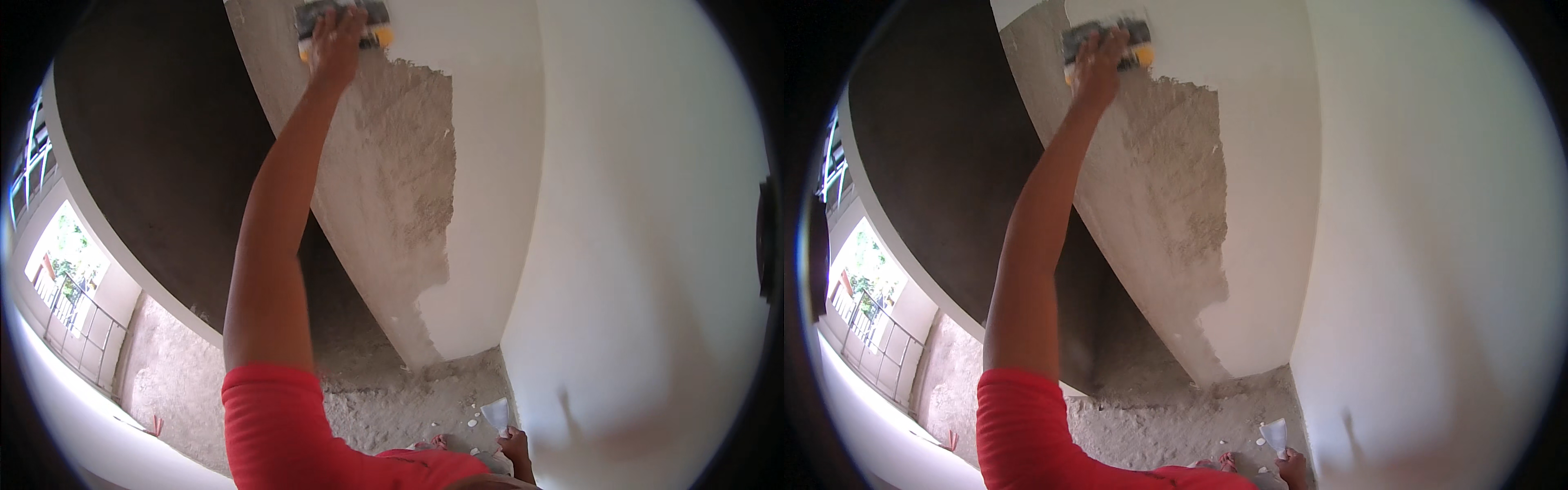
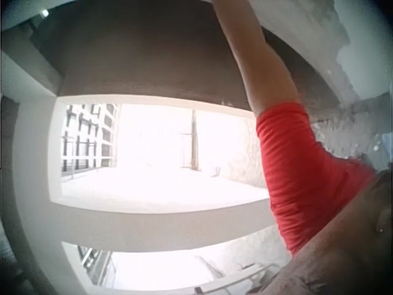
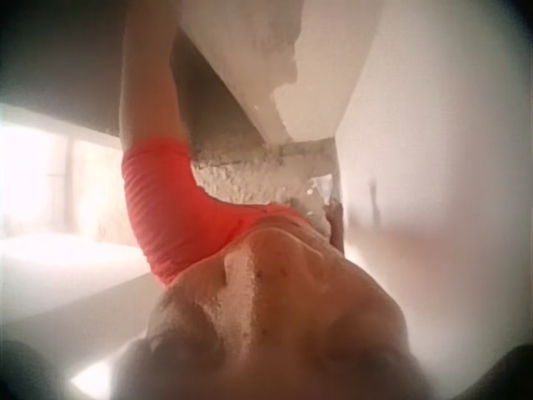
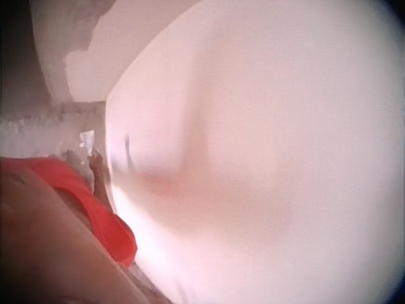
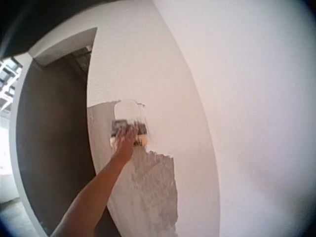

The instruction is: The person applies plaster to a wall using a trowel and a hawk. They repeatedly scoop plaster from the hawk and spread it onto the wall surface, smoothing it with the trowel.

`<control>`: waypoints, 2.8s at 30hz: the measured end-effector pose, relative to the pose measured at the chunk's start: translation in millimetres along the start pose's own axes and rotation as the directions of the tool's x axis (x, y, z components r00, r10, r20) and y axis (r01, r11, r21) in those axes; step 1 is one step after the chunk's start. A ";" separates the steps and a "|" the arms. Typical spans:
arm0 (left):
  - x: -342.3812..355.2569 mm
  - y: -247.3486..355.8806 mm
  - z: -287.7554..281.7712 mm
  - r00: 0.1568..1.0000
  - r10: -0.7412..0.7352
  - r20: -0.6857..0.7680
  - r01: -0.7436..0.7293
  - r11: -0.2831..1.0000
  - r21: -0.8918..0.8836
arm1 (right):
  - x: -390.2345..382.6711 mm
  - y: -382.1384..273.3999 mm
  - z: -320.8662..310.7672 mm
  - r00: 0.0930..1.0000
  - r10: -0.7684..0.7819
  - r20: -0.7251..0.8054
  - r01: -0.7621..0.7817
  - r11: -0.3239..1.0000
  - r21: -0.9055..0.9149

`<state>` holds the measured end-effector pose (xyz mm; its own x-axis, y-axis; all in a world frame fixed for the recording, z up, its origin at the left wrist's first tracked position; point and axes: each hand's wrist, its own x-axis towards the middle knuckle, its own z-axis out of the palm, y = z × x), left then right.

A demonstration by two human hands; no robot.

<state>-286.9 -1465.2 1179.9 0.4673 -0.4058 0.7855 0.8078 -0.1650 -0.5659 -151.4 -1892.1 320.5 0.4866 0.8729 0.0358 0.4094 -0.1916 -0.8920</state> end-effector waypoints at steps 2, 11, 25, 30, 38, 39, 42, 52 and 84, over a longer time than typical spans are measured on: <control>-53.6 54.9 31.1 0.993 0.028 0.119 -0.015 0.994 -0.105 | -13.6 14.0 -1.5 0.989 0.139 -0.045 -0.135 0.988 0.076; 98.2 -66.0 32.3 0.916 -0.099 0.388 0.152 0.982 -0.109 | 42.7 -62.3 -26.9 0.997 0.065 0.041 -0.068 0.994 0.087; 36.3 -20.3 43.9 0.835 -0.115 0.538 0.201 0.974 -0.105 | 45.6 -72.1 -110.9 0.933 0.267 0.240 -0.290 0.955 0.065; -61.1 66.9 32.3 0.845 -0.111 0.522 0.181 0.980 -0.084 | 49.9 -53.4 -131.3 0.926 0.274 0.260 -0.305 0.949 0.086; -341.3 206.0 -6.6 0.751 -0.213 0.625 0.348 0.932 -0.101 | 50.8 -55.9 -152.7 0.901 0.318 0.294 -0.307 0.948 -0.084; -359.8 212.3 -18.1 0.727 -0.207 0.655 0.371 0.921 -0.121 | 51.8 -52.2 -152.5 0.898 0.324 0.298 -0.309 0.946 -0.098; -354.7 219.6 -52.8 0.644 -0.149 0.750 0.374 0.917 -0.140 | 56.5 -46.4 -147.9 0.898 0.333 0.287 -0.315 0.943 -0.108; -26.5 2.1 55.3 0.906 -0.158 0.392 0.157 0.987 0.035 | 74.0 -93.4 -118.2 0.947 0.163 0.276 -0.174 0.985 0.016; -409.9 305.6 -62.0 0.523 -0.231 0.821 0.568 0.812 -0.133 | 74.3 -94.9 -170.8 0.923 0.322 0.212 -0.295 0.944 -0.150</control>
<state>-253.9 -1405.1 669.5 0.3525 0.5638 0.7469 0.8737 -0.4842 -0.0470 -22.3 -1885.7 484.7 0.4173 0.8389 -0.3493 0.3590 -0.5053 -0.7847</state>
